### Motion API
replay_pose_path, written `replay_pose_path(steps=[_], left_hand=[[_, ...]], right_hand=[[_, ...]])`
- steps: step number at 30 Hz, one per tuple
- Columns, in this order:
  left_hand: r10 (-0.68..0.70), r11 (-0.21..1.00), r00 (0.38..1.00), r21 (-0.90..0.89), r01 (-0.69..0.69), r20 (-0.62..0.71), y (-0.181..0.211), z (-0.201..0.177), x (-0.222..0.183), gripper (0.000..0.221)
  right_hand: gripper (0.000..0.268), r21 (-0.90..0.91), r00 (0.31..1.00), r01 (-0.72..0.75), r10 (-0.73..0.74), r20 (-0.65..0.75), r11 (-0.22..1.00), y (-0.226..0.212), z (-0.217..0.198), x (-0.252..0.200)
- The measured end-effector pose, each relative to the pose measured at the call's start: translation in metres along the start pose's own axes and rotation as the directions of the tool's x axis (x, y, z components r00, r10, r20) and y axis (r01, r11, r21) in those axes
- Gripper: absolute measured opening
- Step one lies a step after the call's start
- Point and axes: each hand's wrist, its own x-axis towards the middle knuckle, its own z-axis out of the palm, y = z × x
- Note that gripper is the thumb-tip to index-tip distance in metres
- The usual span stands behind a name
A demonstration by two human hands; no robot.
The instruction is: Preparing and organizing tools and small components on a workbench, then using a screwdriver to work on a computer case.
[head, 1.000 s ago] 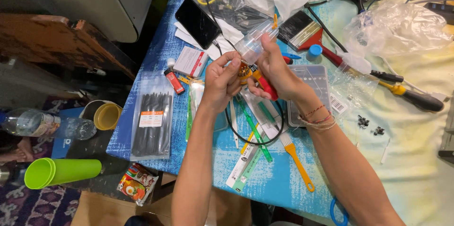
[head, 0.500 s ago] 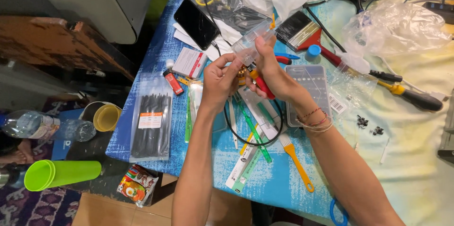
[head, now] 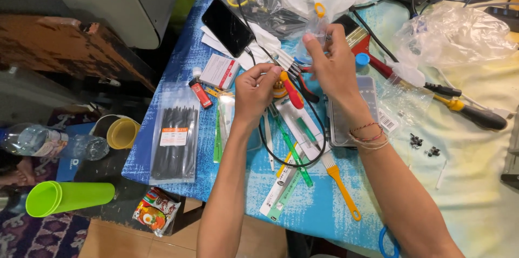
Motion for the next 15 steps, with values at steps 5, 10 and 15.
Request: replay_pose_path(steps=[5, 10, 15], left_hand=[[-0.022, 1.0, 1.0, 0.009, 0.022, -0.013, -0.005, 0.012, -0.003, 0.013], [-0.011, 1.0, 1.0, 0.018, 0.012, -0.019, 0.0, 0.017, -0.005, 0.013], [0.004, 1.0, 1.0, 0.016, -0.004, -0.024, 0.004, 0.02, -0.011, 0.011]], right_hand=[[0.057, -0.583, 0.988, -0.097, 0.151, 0.045, 0.807, -0.014, -0.008, -0.008], [0.068, -0.706, 0.975, 0.009, 0.149, 0.163, 0.709, -0.012, -0.008, -0.01], [0.053, -0.678, 0.936, 0.008, 0.233, 0.263, 0.735, -0.043, -0.012, -0.016]])
